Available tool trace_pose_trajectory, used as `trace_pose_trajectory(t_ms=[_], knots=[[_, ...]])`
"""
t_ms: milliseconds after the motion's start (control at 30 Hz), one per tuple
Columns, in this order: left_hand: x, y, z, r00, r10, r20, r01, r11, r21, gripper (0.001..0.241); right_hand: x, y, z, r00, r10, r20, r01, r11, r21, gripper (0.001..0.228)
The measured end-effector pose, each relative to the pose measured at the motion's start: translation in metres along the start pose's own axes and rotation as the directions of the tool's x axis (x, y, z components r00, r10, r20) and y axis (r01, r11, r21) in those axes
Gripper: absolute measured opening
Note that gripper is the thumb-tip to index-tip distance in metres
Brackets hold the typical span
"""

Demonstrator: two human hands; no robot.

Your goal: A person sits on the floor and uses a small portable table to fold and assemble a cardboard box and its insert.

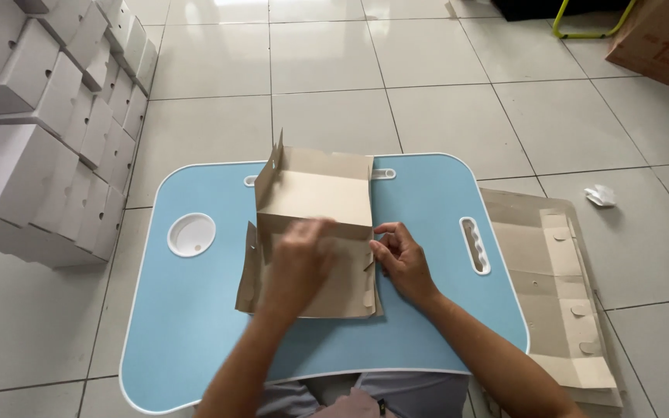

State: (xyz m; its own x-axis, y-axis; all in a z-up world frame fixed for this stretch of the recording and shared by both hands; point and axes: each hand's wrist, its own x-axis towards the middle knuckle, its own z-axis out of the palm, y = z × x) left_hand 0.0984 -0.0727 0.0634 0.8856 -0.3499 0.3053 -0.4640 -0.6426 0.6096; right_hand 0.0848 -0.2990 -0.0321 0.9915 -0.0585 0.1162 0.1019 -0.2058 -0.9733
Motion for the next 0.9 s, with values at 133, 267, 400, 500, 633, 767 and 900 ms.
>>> trace_pose_trajectory(t_ms=[133,267,400,500,633,767,900], knots=[[0.006,-0.04,-0.051,0.956,0.01,-0.293,0.058,0.973,0.225,0.038,0.005,0.003,-0.007,0.999,-0.024,-0.042,0.021,0.997,-0.077,0.021],[0.005,-0.106,-0.041,0.975,-0.028,-0.221,0.061,0.988,0.144,0.046,0.015,0.003,-0.023,0.993,-0.006,-0.115,-0.01,0.991,-0.135,0.019],[0.003,-0.13,-0.012,0.984,-0.17,-0.05,0.156,0.966,-0.204,0.043,0.028,-0.001,-0.039,0.989,0.012,-0.149,-0.038,0.984,-0.175,0.019],[-0.001,-0.127,-0.004,0.981,-0.196,-0.018,0.183,0.943,-0.277,0.045,0.035,-0.014,-0.046,0.989,-0.054,-0.136,0.007,0.946,-0.323,0.023],[0.001,-0.12,-0.003,0.976,-0.217,-0.008,0.203,0.925,-0.321,0.04,0.041,-0.055,-0.038,0.94,-0.323,-0.108,0.222,0.82,-0.527,0.017],[-0.002,-0.117,-0.004,0.959,-0.282,-0.001,0.262,0.892,-0.369,0.039,0.048,-0.092,0.016,0.926,-0.377,0.001,0.33,0.811,-0.483,0.019],[-0.004,-0.11,-0.008,0.952,-0.305,-0.003,0.281,0.881,-0.381,0.039,0.049,-0.109,0.076,0.882,-0.37,0.292,0.468,0.755,-0.459,0.021]])
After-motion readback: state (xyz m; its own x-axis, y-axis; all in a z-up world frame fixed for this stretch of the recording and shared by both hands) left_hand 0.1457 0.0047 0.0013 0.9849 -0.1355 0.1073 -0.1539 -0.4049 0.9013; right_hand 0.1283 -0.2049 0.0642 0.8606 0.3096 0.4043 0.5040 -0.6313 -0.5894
